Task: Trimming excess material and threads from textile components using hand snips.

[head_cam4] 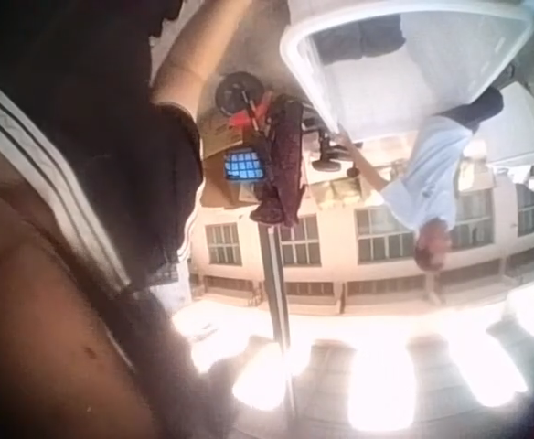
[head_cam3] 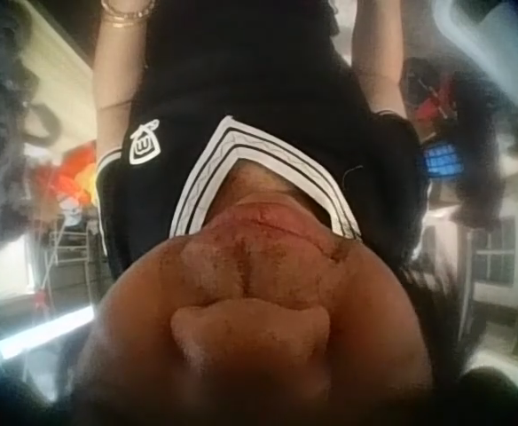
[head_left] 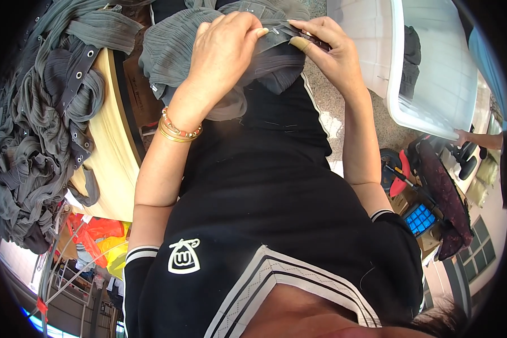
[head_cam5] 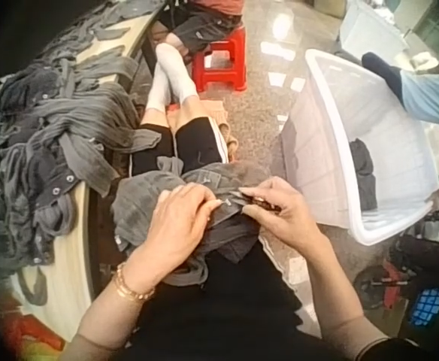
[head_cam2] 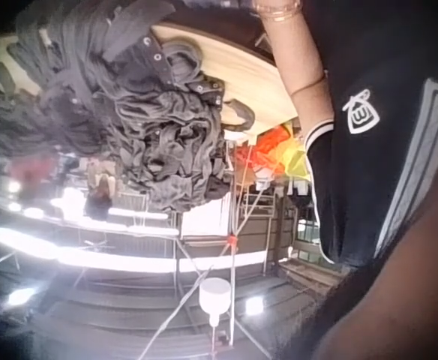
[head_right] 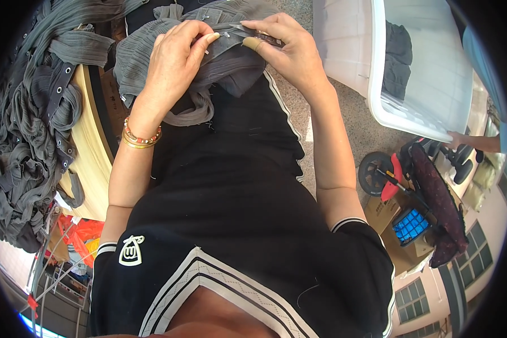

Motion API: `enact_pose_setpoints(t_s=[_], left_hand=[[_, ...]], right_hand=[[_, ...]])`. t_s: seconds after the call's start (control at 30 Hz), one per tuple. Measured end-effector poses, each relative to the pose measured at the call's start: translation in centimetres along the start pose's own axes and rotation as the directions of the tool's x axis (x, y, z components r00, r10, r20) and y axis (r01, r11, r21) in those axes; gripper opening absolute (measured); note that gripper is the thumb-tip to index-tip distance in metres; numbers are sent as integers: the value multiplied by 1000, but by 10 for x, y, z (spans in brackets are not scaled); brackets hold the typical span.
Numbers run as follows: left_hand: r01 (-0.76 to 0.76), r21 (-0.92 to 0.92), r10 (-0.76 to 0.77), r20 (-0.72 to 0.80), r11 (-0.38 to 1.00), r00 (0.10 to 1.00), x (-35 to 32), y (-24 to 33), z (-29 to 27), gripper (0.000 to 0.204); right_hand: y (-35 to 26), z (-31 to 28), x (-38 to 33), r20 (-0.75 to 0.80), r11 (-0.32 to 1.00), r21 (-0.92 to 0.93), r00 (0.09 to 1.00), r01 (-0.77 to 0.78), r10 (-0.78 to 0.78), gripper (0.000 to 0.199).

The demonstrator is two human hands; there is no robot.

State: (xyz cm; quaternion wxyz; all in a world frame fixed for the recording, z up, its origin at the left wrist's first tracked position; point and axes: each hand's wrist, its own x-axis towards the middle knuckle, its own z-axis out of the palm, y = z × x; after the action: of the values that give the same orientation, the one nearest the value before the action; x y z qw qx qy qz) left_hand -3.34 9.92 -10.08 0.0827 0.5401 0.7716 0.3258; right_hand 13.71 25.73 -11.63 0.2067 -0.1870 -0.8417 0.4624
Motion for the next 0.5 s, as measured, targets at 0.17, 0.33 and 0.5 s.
enact_pose_setpoints(t_s=[0.17, 0.33, 0.5], left_hand=[[59, -128, -50, 73, 990, 996, 3, -2, -6, 15], [54, -162, -44, 62, 985, 997, 1, -1, -5, 14], [71, -141, -62, 67, 987, 996, 0, 0, -2, 14]], right_hand=[[-7, -4, 11, 61, 997, -70, 998, 19, -15, 30], [-8, -9, 15, 154, 996, -91, 988, 5, 9, 30], [-13, -9, 17, 177, 990, -132, 984, 40, -16, 27]])
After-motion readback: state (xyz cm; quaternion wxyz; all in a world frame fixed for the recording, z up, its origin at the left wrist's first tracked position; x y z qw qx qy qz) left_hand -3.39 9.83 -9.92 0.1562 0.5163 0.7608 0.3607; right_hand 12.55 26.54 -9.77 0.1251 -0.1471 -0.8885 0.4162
